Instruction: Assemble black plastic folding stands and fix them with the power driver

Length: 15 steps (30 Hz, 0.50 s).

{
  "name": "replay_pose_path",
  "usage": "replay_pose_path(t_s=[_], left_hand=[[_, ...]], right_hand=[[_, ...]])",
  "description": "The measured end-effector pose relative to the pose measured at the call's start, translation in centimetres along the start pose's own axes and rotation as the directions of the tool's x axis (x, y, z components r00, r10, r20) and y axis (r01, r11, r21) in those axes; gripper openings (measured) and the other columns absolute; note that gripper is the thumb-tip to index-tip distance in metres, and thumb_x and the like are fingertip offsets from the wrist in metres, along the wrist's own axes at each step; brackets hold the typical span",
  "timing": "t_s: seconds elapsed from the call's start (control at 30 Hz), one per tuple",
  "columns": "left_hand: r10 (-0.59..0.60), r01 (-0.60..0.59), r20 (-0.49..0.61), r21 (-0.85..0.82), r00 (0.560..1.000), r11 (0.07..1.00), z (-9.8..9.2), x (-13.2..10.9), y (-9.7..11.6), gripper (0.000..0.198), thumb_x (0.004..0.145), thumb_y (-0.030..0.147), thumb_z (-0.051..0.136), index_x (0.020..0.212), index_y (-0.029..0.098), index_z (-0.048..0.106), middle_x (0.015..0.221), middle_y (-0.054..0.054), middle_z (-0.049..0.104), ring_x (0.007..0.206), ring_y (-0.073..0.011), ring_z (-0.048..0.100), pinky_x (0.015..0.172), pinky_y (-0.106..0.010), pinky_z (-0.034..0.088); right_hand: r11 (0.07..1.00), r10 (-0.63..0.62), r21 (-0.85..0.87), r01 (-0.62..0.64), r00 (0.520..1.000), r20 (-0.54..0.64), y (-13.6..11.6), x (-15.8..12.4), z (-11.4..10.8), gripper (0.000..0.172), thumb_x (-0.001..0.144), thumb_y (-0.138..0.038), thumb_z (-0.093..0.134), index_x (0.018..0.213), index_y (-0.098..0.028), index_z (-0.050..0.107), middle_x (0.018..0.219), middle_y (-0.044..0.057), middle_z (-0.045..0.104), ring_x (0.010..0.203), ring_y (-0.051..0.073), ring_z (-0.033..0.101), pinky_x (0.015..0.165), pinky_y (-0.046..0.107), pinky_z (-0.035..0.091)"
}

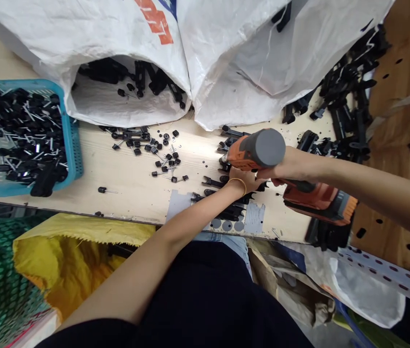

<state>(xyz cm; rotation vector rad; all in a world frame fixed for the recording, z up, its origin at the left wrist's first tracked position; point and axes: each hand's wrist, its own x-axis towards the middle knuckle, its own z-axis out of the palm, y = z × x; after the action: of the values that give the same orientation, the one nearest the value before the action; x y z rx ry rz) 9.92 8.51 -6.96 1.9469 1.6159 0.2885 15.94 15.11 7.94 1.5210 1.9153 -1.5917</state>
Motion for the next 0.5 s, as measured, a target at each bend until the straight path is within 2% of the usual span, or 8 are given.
replay_pose_path(t_s=[0.07,0.2,0.33,0.4,0.47,0.5], left_hand=[[0.049,-0.049,0.031,-0.011,0.998,0.999,-0.4,-1.8,0.5,0.072,0.09,0.065,0.031,0.141,0.014,0.038,0.145,-0.012,0.044,0.135,-0.0287,0.037,0.11,-0.04,0.032],[0.09,-0.092,0.111,0.014,0.99,0.996,0.2,-4.6,0.9,0.079,0.088,0.069,0.028,0.138,0.009,0.041,0.143,-0.016,0.044,0.133,-0.0299,0.039,0.106,-0.039,0.034],[0.052,-0.057,0.171,0.02,0.984,0.998,1.2,-4.9,0.6,0.076,0.087,0.07,0.029,0.139,0.016,0.041,0.148,-0.01,0.04,0.136,-0.03,0.033,0.108,-0.041,0.032],[0.043,-0.046,0.189,0.013,0.981,0.999,1.3,-4.7,0.5,0.073,0.087,0.069,0.031,0.138,0.018,0.042,0.144,-0.009,0.045,0.135,-0.0303,0.036,0.109,-0.041,0.031],[0.047,-0.048,0.209,0.002,0.977,0.999,1.2,-4.4,0.6,0.068,0.087,0.068,0.034,0.132,0.018,0.05,0.136,-0.009,0.053,0.129,-0.0301,0.043,0.109,-0.041,0.032],[0.052,-0.052,0.216,-0.004,0.975,0.999,1.1,-4.3,0.7,0.066,0.087,0.067,0.035,0.127,0.019,0.055,0.132,-0.009,0.057,0.127,-0.0298,0.046,0.109,-0.041,0.032]], right_hand=[[0.998,0.041,-0.054,-0.038,0.998,0.055,0.5,-1.4,0.1,0.016,0.059,-0.016,0.066,0.075,-0.016,0.063,0.049,-0.002,0.051,0.043,0.01,0.045,0.036,0.02,0.036],[0.991,0.103,0.08,-0.107,0.994,0.044,1.4,-3.3,1.2,0.035,0.059,-0.019,0.064,0.094,-0.016,0.066,0.055,-0.001,0.056,0.04,0.01,0.046,0.035,0.022,0.038],[0.989,0.135,0.058,-0.139,0.989,0.067,1.8,-2.8,2.5,0.018,0.058,-0.017,0.064,0.076,-0.016,0.063,0.047,-0.003,0.05,0.037,0.009,0.043,0.034,0.02,0.034],[0.993,0.118,-0.009,-0.118,0.99,0.08,1.8,-2.0,2.9,0.011,0.058,-0.015,0.063,0.068,-0.016,0.06,0.043,-0.005,0.046,0.036,0.007,0.041,0.033,0.018,0.031],[0.997,0.074,-0.02,-0.072,0.992,0.099,1.6,-1.3,3.2,0.013,0.057,-0.013,0.064,0.069,-0.017,0.062,0.043,-0.006,0.046,0.036,0.006,0.04,0.033,0.016,0.03],[0.999,0.042,0.022,-0.043,0.997,0.07,1.4,-1.0,3.3,0.017,0.055,-0.011,0.065,0.071,-0.018,0.063,0.045,-0.006,0.049,0.037,0.006,0.04,0.033,0.016,0.031]])
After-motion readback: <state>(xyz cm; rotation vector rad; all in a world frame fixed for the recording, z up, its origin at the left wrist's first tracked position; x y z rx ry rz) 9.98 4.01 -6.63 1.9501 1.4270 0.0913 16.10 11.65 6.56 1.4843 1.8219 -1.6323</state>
